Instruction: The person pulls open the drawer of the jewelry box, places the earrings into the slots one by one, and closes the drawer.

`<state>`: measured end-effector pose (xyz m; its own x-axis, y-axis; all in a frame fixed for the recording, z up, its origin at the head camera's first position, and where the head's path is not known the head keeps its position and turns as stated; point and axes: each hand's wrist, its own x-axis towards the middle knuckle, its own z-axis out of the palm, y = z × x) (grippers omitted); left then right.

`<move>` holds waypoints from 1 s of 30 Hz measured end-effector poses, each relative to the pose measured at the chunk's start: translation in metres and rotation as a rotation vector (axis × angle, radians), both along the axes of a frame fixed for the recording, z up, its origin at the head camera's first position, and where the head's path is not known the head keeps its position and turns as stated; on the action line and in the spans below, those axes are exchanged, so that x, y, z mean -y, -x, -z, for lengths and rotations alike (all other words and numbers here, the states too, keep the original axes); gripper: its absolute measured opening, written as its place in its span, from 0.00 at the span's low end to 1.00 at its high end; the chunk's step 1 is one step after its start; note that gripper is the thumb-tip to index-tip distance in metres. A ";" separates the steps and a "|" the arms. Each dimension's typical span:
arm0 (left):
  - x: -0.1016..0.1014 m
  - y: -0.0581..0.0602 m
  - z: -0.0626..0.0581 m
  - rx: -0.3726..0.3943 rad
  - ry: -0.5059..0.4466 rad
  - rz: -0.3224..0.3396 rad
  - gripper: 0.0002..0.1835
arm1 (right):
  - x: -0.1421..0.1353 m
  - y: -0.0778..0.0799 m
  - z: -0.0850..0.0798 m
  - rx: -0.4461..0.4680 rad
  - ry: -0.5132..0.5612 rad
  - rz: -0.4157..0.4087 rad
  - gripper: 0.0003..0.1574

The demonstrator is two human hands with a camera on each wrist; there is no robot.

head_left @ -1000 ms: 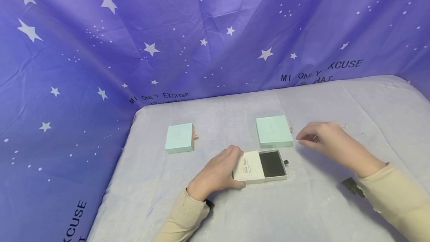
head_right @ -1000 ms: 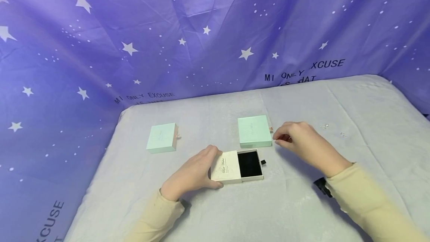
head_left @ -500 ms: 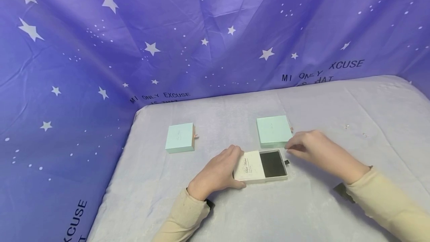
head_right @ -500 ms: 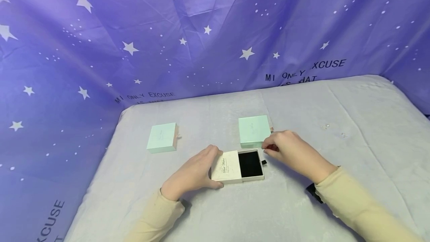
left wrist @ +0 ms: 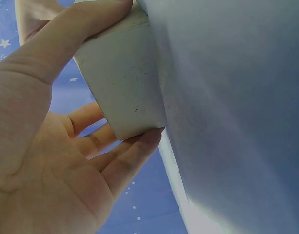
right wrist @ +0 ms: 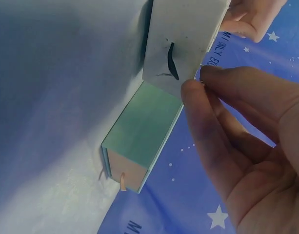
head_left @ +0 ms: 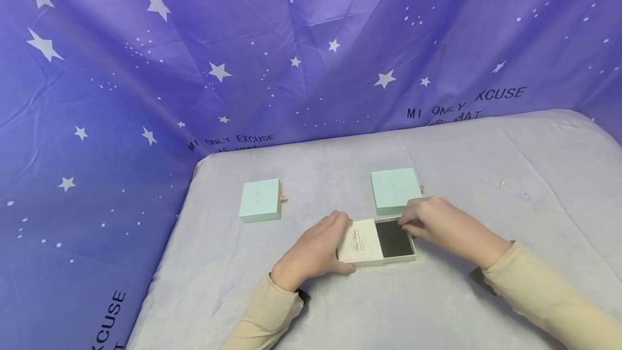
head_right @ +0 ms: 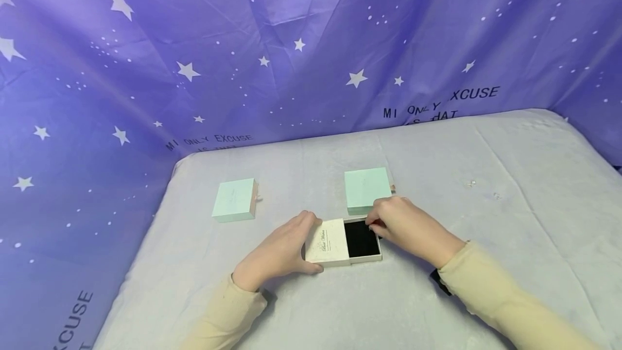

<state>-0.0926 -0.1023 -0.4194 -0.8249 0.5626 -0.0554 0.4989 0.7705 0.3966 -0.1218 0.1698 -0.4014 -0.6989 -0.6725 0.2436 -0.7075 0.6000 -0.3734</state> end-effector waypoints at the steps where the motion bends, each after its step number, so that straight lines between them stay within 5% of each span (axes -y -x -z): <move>1: 0.000 0.000 0.000 -0.001 0.000 0.001 0.39 | 0.001 0.000 0.000 -0.008 -0.004 -0.008 0.11; 30: -0.001 0.000 -0.001 0.023 -0.003 -0.016 0.39 | 0.024 -0.006 0.004 -0.035 -0.097 -0.014 0.16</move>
<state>-0.0927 -0.1015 -0.4182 -0.8324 0.5494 -0.0727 0.4773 0.7774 0.4098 -0.1158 0.1456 -0.4055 -0.6816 -0.7037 0.2006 -0.7275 0.6223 -0.2889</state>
